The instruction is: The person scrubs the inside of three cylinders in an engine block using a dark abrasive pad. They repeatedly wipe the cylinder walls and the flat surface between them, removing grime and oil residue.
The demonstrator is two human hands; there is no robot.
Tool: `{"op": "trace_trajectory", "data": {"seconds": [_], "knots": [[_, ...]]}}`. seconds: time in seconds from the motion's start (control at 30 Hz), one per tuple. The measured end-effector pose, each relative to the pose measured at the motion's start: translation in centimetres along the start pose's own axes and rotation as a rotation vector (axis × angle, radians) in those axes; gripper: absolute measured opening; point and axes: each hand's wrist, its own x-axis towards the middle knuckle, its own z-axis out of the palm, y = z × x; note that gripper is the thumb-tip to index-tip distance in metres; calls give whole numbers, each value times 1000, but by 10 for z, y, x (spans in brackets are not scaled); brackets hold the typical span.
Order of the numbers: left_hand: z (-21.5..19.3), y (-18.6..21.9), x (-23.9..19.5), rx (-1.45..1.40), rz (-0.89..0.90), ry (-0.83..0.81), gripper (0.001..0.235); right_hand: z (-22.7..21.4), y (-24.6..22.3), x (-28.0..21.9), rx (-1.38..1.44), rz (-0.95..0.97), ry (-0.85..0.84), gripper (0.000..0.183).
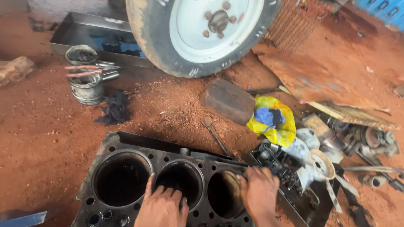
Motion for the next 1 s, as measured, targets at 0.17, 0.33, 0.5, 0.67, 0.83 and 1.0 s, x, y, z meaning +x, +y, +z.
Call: {"op": "trace_trajectory", "data": {"seconds": [0.17, 0.33, 0.5, 0.67, 0.83, 1.0], "knots": [[-7, 4, 3, 1, -13, -12, 26, 9, -8, -14, -20, 245, -20, 24], [-8, 10, -6, -5, 38, 123, 25, 7, 0, -15, -43, 153, -58, 22], [-13, 8, 1, 28, -38, -57, 28, 9, -7, -22, -28, 349, -75, 32], [-16, 11, -3, 28, -31, -52, 30, 3, -2, -10, 12, 180, -58, 25], [-13, 7, 6, 28, -32, -80, 31, 0, -9, -28, -33, 403, -102, 26], [-5, 7, 0, 24, -36, -28, 30, 6, -2, -12, -9, 224, -100, 22]]}}
